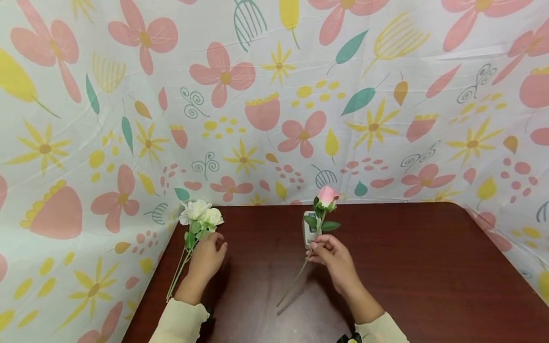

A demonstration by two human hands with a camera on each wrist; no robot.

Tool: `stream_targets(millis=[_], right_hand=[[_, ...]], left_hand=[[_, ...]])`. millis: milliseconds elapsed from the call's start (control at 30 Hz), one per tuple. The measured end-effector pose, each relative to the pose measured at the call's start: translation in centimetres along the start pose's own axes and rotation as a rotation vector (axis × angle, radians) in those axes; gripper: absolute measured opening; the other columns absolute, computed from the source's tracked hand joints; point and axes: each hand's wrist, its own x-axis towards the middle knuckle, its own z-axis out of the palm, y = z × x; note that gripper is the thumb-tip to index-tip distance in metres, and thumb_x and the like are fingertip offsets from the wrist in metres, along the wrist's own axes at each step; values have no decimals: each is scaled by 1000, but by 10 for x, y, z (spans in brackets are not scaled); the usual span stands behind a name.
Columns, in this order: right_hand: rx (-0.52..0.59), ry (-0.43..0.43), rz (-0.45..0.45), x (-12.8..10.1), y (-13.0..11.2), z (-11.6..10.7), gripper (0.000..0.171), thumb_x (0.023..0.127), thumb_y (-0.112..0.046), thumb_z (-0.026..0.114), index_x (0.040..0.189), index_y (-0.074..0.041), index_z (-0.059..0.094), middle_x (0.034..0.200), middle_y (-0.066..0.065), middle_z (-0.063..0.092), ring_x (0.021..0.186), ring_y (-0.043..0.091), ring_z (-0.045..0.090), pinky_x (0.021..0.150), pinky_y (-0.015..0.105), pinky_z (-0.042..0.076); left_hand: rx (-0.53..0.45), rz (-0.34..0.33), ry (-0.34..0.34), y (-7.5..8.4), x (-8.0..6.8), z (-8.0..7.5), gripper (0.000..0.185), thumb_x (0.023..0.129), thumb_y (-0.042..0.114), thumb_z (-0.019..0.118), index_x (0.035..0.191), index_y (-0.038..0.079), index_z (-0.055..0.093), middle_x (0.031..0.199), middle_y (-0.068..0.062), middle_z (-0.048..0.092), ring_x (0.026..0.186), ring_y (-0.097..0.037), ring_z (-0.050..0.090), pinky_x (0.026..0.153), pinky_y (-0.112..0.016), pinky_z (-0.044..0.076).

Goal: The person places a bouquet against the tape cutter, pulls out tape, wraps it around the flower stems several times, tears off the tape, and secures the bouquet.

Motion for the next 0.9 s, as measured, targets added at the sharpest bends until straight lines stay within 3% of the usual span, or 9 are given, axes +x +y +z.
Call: stream_targets(millis=[233, 433, 633, 800, 900], right_hand=[[-22, 6, 6, 1, -1, -2, 34, 98, -8, 65, 116, 17, 51, 100, 16, 68, 87, 25, 74, 75, 32, 62], [-12, 21, 10, 2, -1, -4, 36, 98, -8, 65, 117, 18, 49, 97, 11, 69, 84, 18, 73, 75, 32, 62], [-8, 35, 19, 4, -1, -6, 38, 98, -7, 65, 118, 19, 48, 92, 1, 69, 85, 20, 74, 74, 31, 62], [-7, 44, 7, 4, -1, -8, 32, 98, -7, 64, 116, 17, 51, 96, 8, 69, 84, 20, 74, 74, 32, 62], [-3, 52, -3, 5, -1, -9, 29, 99, -6, 63, 115, 16, 52, 98, 13, 69, 83, 20, 73, 74, 32, 62]], left_hand=[[53, -135, -49, -39, 4, -8, 45, 98, 22, 62, 134, -4, 58, 130, -31, 58, 116, -49, 57, 94, -62, 48], [103, -207, -78, -55, 6, -15, 52, 100, 24, 59, 142, -5, 51, 137, -36, 48, 121, -55, 50, 94, -68, 43], [118, -274, -48, -70, 4, -22, 44, 100, 16, 51, 136, -8, 55, 129, -36, 50, 115, -56, 51, 91, -69, 43], [144, -291, -21, -81, 1, -27, 31, 94, 5, 50, 116, -13, 62, 110, -36, 56, 96, -54, 57, 83, -64, 48], [164, -267, -32, -86, 1, -29, 22, 91, 2, 52, 100, -14, 65, 96, -35, 60, 83, -49, 60, 77, -59, 51]])
